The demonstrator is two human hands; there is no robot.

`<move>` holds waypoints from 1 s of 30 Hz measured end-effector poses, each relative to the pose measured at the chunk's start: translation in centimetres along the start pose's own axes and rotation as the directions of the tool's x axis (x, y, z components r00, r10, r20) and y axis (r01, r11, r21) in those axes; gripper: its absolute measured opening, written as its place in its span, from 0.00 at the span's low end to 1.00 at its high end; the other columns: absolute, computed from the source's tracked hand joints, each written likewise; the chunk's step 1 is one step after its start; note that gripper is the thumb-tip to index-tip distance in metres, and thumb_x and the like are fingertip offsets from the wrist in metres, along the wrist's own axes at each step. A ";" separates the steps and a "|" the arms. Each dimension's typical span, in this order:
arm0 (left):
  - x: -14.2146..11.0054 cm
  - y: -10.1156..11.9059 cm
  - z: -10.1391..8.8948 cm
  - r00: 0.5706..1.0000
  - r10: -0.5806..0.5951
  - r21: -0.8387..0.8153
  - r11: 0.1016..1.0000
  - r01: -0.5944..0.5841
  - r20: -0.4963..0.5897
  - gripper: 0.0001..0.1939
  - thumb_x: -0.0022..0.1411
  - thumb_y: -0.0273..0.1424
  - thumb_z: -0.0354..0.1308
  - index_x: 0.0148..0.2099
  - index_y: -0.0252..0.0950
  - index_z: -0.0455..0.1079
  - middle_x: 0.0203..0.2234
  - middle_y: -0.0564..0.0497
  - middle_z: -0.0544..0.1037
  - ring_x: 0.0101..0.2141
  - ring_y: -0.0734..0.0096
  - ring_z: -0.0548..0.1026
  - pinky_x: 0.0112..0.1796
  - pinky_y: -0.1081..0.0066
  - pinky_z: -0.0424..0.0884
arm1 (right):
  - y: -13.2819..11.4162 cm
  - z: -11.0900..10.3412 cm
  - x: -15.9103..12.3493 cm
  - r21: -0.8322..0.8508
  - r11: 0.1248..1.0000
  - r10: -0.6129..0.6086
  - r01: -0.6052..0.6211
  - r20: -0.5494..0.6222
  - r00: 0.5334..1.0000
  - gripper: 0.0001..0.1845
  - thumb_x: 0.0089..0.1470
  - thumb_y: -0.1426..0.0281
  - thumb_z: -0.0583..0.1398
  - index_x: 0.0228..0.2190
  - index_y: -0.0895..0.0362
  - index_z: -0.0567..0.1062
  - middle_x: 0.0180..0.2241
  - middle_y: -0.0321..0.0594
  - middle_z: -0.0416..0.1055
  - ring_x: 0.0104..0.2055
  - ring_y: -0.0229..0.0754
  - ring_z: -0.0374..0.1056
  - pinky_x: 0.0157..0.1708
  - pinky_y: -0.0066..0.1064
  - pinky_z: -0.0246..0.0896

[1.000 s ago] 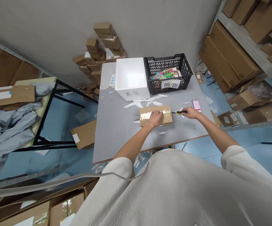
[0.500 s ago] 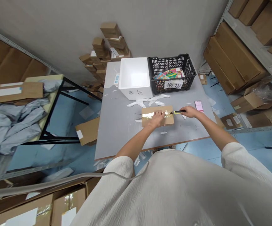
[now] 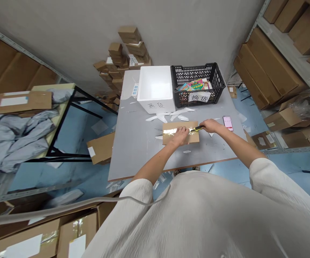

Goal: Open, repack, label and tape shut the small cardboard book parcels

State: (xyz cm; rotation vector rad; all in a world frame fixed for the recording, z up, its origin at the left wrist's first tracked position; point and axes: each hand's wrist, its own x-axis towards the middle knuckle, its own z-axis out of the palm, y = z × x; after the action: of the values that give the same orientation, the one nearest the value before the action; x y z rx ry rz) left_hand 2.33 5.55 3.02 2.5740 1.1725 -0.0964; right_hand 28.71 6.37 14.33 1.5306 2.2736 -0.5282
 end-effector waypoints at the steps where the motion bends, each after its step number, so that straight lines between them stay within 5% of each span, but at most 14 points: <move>1: 0.0 0.0 0.0 1.000 0.003 0.001 1.000 -0.003 -0.002 0.41 0.55 0.40 0.80 0.65 0.39 0.67 0.59 0.37 0.72 0.62 0.39 0.70 0.66 0.47 0.65 | -0.2 -0.1 0.1 -0.010 1.000 0.001 0.000 0.005 1.000 0.21 0.73 0.67 0.56 0.58 0.51 0.85 0.55 0.49 0.85 0.55 0.55 0.79 0.48 0.38 0.65; 14: 0.0 -0.2 0.0 1.000 0.017 -0.045 0.999 -0.017 0.014 0.39 0.55 0.39 0.81 0.62 0.39 0.66 0.60 0.37 0.71 0.62 0.39 0.70 0.64 0.47 0.65 | -1.7 -1.0 0.7 -0.135 0.991 -0.014 0.022 0.057 0.998 0.21 0.72 0.73 0.55 0.57 0.54 0.83 0.58 0.54 0.83 0.59 0.56 0.79 0.54 0.40 0.66; 30: 0.1 -0.1 0.2 1.000 0.007 -0.063 0.998 -0.007 0.003 0.41 0.52 0.37 0.83 0.61 0.38 0.66 0.60 0.36 0.71 0.62 0.38 0.70 0.63 0.49 0.66 | 1.7 0.7 0.5 0.002 1.000 0.016 -0.016 0.059 0.998 0.19 0.72 0.70 0.57 0.55 0.53 0.84 0.52 0.53 0.85 0.52 0.57 0.78 0.48 0.39 0.63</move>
State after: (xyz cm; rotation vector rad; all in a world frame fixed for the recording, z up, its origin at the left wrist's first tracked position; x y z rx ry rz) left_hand 2.34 5.67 2.77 2.5225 1.1475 -0.0607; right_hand 30.14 7.06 13.30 1.5130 2.2150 -0.5644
